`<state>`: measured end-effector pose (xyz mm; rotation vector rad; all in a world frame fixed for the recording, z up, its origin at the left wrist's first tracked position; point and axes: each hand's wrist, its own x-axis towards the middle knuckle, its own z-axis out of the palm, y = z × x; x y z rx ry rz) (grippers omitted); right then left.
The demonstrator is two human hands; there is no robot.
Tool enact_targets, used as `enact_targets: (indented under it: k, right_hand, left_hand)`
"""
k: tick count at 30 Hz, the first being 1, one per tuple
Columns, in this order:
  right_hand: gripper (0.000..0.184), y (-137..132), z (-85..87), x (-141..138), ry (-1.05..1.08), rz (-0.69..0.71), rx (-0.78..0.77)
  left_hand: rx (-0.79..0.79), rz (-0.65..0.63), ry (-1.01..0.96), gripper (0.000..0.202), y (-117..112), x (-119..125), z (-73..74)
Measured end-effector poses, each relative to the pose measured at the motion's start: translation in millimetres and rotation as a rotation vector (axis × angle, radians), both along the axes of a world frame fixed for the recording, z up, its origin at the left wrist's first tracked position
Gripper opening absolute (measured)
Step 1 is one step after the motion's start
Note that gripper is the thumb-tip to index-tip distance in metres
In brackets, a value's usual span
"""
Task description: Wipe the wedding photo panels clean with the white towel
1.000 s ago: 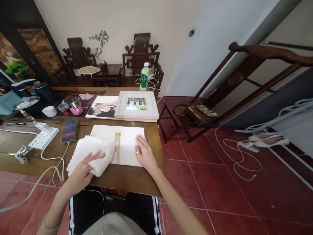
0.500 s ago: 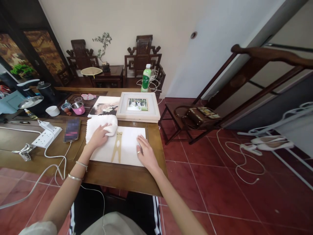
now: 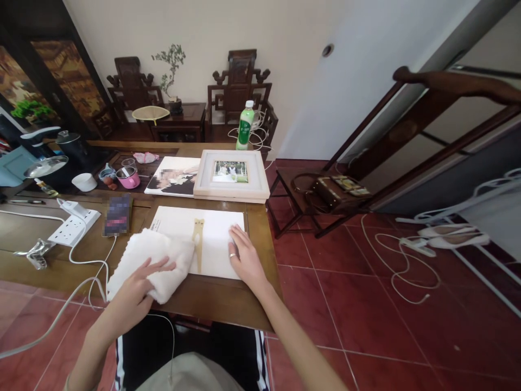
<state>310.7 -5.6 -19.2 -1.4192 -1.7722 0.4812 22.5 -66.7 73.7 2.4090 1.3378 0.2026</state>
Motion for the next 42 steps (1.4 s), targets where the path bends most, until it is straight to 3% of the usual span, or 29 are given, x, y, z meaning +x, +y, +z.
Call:
enact_targets:
  k: [2, 5, 13, 16, 18, 25, 29, 31, 34, 39, 42]
  right_hand:
    - [0.041, -0.1, 0.3, 0.0, -0.006, 0.000, -0.002]
    - [0.041, -0.1, 0.2, -0.3, -0.005, -0.003, 0.008]
    - [0.041, -0.2, 0.8, 0.4, -0.002, 0.006, 0.007]
    - [0.041, -0.1, 1.0, 0.6, 0.000, 0.002, -0.005]
    - [0.042, 0.2, 0.3, 0.7, 0.001, -0.001, -0.006]
    - [0.042, 1.3, -2.3, 0.9, 0.010, 0.004, 0.010]
    - [0.041, 1.7, -2.1, 0.7, 0.013, 0.007, 0.019]
    - [0.042, 1.8, -1.7, 0.7, 0.006, 0.011, 0.014]
    - [0.043, 1.5, -1.0, 1.0, -0.013, 0.015, 0.001]
    - [0.043, 0.4, -1.1, 0.6, -0.013, 0.003, 0.003]
    - [0.042, 0.0, -1.2, 0.0, -0.015, -0.006, 0.003]
  left_hand:
    - [-0.014, 0.019, 0.003, 0.072, -5.3, 1.7, 1.6]
    - [-0.014, 0.068, 0.016, 0.071, 10.1, 6.2, -0.3]
    - [0.041, 0.152, 0.089, 0.043, 122.2, 20.3, -9.8]
    - [0.076, 0.125, 0.079, 0.033, 151.2, 18.1, -13.4]
    - [0.102, 0.095, 0.067, 0.023, 162.0, 15.5, -17.1]
    - [0.126, 0.075, 0.061, 0.034, 175.9, 11.3, -24.1]
    - [0.101, 0.073, 0.059, 0.028, 164.8, 10.7, -20.1]
    - [0.073, 0.071, 0.065, 0.042, 147.8, 9.0, -19.0]
    - [0.039, 0.070, 0.067, 0.054, 105.2, 3.7, -17.8]
    - [0.032, 0.077, 0.010, 0.061, 15.2, -6.8, -13.0]
    - [0.040, 0.069, -0.009, 0.061, -19.5, -9.6, -11.2]
